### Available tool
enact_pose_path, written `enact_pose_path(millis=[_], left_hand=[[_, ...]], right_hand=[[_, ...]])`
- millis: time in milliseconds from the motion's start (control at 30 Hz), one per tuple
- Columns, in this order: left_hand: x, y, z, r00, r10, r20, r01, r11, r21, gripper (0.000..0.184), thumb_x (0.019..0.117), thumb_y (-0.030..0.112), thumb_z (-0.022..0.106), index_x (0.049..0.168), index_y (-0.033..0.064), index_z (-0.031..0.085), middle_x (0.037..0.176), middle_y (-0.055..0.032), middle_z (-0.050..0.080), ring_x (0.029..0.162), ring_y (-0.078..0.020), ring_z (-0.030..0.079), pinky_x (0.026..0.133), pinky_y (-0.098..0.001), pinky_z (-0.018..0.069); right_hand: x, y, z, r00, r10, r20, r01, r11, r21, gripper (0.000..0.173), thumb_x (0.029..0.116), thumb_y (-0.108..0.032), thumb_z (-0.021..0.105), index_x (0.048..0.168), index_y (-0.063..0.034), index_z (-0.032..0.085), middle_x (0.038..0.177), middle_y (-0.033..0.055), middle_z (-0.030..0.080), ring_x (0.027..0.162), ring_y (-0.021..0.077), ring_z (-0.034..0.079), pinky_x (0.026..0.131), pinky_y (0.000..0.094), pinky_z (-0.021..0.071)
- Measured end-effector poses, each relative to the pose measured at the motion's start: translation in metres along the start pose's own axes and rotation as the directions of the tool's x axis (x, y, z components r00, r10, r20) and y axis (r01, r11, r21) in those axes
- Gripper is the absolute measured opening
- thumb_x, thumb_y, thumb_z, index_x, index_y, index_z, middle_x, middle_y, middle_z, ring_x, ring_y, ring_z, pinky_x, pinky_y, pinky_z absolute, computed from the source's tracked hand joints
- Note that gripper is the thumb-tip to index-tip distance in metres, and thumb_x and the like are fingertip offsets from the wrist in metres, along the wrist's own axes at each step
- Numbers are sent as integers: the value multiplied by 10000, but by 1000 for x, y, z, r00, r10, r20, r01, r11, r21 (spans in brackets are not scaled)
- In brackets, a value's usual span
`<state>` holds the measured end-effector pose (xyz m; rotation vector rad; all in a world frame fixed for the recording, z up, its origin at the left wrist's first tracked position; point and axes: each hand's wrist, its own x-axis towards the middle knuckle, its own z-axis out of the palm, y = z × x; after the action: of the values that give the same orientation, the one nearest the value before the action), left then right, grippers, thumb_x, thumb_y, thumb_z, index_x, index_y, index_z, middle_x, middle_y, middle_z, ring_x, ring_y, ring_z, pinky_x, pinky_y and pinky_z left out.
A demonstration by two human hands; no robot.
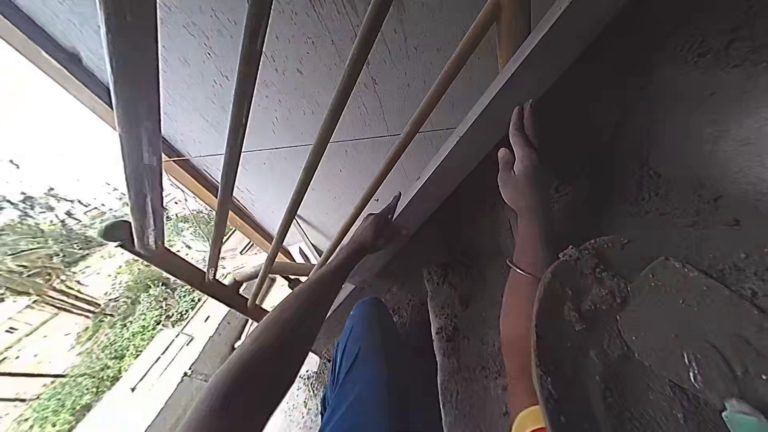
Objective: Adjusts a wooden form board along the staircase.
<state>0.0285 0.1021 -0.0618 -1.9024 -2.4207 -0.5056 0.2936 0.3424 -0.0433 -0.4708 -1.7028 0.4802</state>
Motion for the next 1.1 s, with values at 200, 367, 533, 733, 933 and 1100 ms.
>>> enact_pose_path(millis=[200,367,533,733,933,1100], left_hand=[[-3,-9,2,999,53,-5,-53,999,-6,923,914,633,632,1638,200,255,845,-113,676,734,-270,645,768,-520,556],[0,-11,10,996,77,-52,-79,996,-29,924,894,633,651,1633,221,282,831,-119,700,712,-303,664,741,-566,560],[3,-12,10,998,57,-27,-58,997,-40,912,878,634,670,1623,246,315,879,-143,729,773,-350,703,763,-606,564],[5,-14,10,995,99,-14,-99,993,-56,916,881,624,668,1627,236,306,927,-169,748,823,-398,722,766,-629,560],[3,-15,8,992,122,24,-121,992,-39,913,902,658,624,1633,227,287,1025,-181,751,900,-413,725,802,-636,558],[-6,-16,-3,979,180,-90,-187,980,-71,860,929,639,609,1611,186,347,1064,-200,741,858,-416,729,769,-618,572]], right_hand=[[-4,-6,-7,999,38,29,-37,999,-39,588,1091,-359,402,1647,-203,292,1737,-37,154,1588,118,158,1299,421,202],[3,-25,8,963,131,-235,-128,991,29,533,1042,-387,550,1509,-131,543,1664,45,362,1531,169,339,1232,409,351],[30,-52,25,818,280,-502,-259,959,113,377,958,-219,719,1240,31,698,1407,247,573,1200,265,652,968,333,582],[63,-67,21,715,495,-493,-499,856,135,860,876,-368,829,1514,17,400,1240,241,668,1079,315,682,962,487,551],[90,-69,13,638,591,-494,-639,764,89,691,768,-455,902,1220,4,651,1107,205,710,1064,324,682,944,547,543],[98,-86,12,620,591,-515,-630,767,121,648,793,-401,894,1236,1,644,1108,202,706,1066,328,675,945,549,539]])
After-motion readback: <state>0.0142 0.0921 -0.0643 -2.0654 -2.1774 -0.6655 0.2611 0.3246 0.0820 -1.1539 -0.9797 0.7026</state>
